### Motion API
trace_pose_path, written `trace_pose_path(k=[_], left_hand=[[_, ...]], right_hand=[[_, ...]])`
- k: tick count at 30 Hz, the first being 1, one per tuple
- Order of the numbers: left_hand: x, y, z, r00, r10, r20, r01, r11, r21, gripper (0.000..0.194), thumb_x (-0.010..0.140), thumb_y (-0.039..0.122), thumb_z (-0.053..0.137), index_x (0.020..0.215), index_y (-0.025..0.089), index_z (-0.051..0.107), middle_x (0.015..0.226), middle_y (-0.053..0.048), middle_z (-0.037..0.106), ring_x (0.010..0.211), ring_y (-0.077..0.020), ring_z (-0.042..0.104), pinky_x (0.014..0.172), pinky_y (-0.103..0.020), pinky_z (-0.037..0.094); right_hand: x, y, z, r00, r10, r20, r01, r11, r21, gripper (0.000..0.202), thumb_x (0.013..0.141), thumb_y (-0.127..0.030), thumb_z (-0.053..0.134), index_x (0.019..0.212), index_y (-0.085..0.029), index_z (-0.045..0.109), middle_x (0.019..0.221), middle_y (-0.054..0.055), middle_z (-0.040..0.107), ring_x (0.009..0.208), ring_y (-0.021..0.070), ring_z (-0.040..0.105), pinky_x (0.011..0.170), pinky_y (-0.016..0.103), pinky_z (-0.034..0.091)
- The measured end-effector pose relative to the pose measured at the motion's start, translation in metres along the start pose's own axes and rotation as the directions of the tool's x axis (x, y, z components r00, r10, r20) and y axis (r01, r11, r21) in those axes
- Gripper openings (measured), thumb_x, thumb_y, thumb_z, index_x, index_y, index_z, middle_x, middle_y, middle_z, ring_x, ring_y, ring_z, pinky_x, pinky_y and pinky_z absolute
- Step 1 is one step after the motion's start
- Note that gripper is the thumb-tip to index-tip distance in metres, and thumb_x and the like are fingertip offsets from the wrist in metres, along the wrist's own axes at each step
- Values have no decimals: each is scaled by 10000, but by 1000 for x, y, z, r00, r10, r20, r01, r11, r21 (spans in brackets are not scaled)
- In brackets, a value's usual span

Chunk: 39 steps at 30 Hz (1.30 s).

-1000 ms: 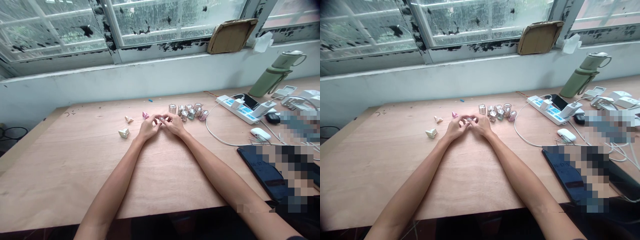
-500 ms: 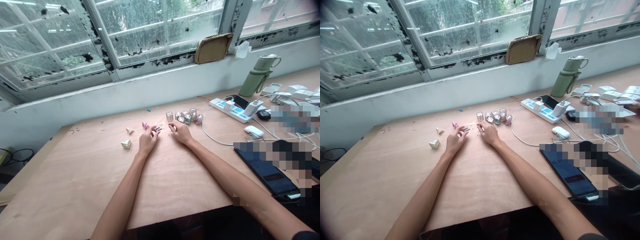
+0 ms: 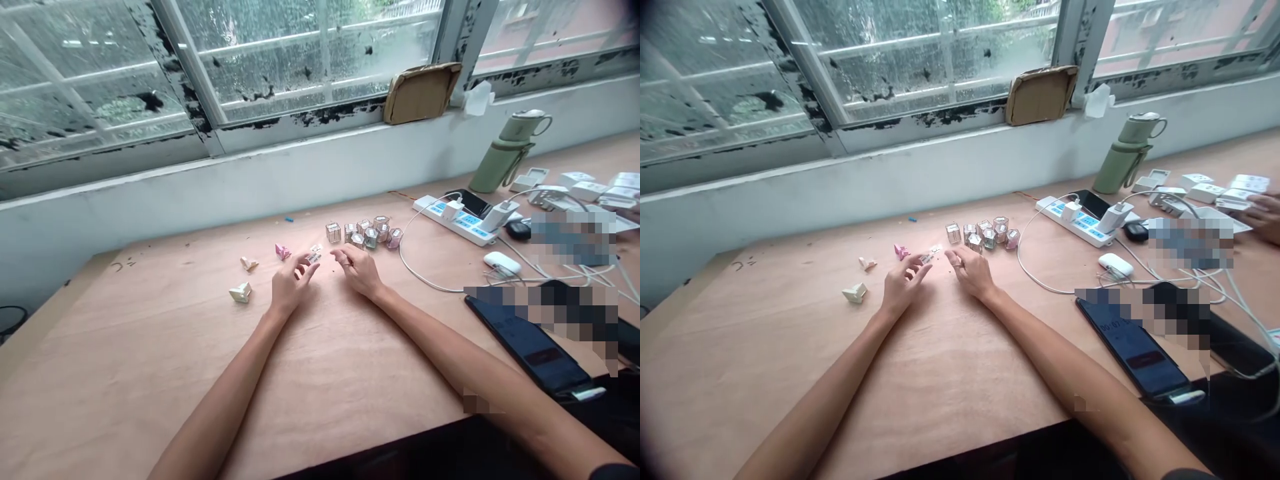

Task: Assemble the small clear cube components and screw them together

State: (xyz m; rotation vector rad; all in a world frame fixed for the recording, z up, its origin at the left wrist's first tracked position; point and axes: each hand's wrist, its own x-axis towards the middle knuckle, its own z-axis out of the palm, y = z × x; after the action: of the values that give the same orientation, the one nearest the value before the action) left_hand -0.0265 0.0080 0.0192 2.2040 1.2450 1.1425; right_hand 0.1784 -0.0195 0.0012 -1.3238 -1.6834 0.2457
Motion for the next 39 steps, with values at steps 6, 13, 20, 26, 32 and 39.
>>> trace_pose_path(k=[6, 13, 20, 26, 32, 39], left_hand=[[0, -1, 1, 988, -154, 14, 149, 922, -358, 417, 891, 505, 679, 1178, 203, 657, 939, -45, 695, 764, -150, 638, 545, -220, 482], [4, -7, 6, 982, -184, 38, 183, 887, -425, 495, 848, 502, 721, 1223, 190, 633, 940, -54, 682, 745, -147, 628, 452, -186, 453], [4, -6, 7, 977, -192, 95, 215, 876, -432, 459, 860, 438, 720, 1241, 189, 659, 1031, -80, 704, 759, -152, 634, 443, -186, 471], [4, -6, 7, 979, -165, 124, 200, 904, -379, 400, 880, 402, 694, 1223, 196, 671, 1014, -75, 714, 776, -157, 665, 502, -201, 482], [4, -10, 10, 980, -169, 105, 196, 911, -363, 363, 863, 368, 714, 1174, 185, 671, 1001, -68, 708, 708, -138, 654, 550, -225, 494], [4, -10, 9, 983, -156, 96, 181, 911, -369, 367, 851, 371, 727, 1161, 185, 667, 944, -52, 691, 695, -141, 658, 566, -231, 497]], right_hand=[[-8, 14, -7, 982, -27, 186, 55, 987, -150, 230, 1010, -378, 547, 1040, -262, 743, 1111, 29, 729, 812, 179, 665, 669, 279, 423], [-11, 16, -9, 963, -24, 268, 87, 970, -225, 200, 991, -302, 583, 1082, -298, 761, 1117, 24, 721, 849, 178, 672, 646, 263, 407], [-11, 15, -9, 966, -22, 259, 83, 970, -226, 184, 982, -302, 595, 1023, -283, 774, 1085, 21, 729, 860, 183, 673, 645, 275, 402], [-10, 19, -7, 961, -38, 273, 100, 971, -216, 197, 980, -305, 591, 1016, -294, 784, 1068, 19, 736, 836, 184, 670, 649, 283, 416], [-9, 18, -6, 958, -43, 282, 111, 967, -228, 194, 973, -330, 605, 1041, -295, 783, 1085, 15, 738, 811, 180, 669, 654, 288, 422], [-8, 12, -5, 943, -78, 323, 156, 962, -222, 202, 988, -296, 575, 1010, -288, 775, 1063, 23, 730, 852, 183, 668, 682, 281, 426]])
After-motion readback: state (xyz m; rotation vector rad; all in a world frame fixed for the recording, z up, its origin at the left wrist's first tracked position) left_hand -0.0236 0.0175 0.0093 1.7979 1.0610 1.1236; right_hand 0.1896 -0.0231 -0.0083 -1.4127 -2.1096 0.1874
